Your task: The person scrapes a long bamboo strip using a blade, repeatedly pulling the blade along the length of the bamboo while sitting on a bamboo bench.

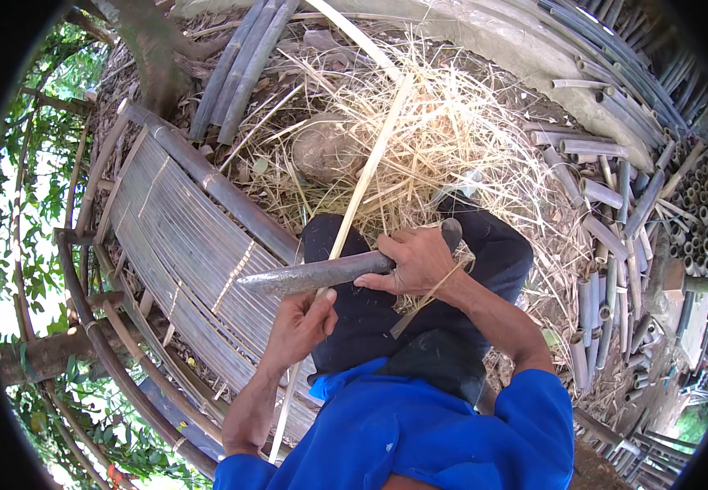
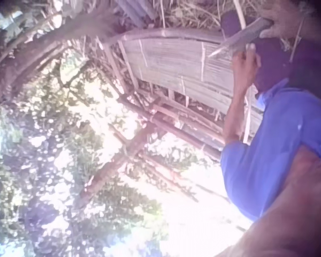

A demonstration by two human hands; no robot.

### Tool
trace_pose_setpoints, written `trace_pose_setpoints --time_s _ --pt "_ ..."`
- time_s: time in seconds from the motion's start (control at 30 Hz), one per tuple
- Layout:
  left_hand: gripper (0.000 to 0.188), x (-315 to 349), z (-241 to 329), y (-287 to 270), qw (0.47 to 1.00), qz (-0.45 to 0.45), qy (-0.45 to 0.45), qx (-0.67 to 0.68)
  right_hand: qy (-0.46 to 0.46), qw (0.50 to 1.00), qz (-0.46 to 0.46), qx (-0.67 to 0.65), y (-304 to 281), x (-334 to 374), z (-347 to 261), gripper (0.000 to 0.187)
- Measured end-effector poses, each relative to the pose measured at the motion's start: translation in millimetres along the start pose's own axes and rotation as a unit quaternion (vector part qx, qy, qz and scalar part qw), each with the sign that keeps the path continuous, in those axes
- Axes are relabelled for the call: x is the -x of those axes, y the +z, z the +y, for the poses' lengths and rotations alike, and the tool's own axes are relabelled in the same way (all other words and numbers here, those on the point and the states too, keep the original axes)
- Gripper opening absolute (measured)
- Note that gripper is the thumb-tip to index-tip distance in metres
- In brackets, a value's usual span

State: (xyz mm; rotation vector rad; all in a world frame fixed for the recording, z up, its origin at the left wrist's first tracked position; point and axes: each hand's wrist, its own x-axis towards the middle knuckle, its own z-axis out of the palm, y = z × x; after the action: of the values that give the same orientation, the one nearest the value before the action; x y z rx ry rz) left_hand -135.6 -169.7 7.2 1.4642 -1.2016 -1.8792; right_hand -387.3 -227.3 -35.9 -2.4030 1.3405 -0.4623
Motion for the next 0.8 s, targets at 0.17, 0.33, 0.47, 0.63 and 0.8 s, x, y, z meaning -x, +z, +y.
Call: trace_pose_setpoints --time_s 0.17,0.33,0.47,0.63,0.8 --pt "0.043 14 9 8 0.999 0.036 0.036 0.002 0.166 0.983 0.070 -0.028 -41 -27 52 0.065" --pt "0.041 45 -1 -5 0.999 0.039 -0.014 0.014 0.354 0.916 0.186 -0.031 -80 -32 175 0.084" --pt "0.042 36 -21 -17 0.999 0.040 -0.004 0.022 0.294 0.938 0.133 -0.126 -49 -24 94 0.071" --pt "0.037 6 2 -8 0.994 0.064 0.024 0.087 0.040 0.998 0.031 -0.047 0 -17 6 0.063" --pt "0.036 11 4 -6 0.995 0.069 0.016 0.073 0.012 0.997 0.069 -0.034 -12 -28 23 0.066"
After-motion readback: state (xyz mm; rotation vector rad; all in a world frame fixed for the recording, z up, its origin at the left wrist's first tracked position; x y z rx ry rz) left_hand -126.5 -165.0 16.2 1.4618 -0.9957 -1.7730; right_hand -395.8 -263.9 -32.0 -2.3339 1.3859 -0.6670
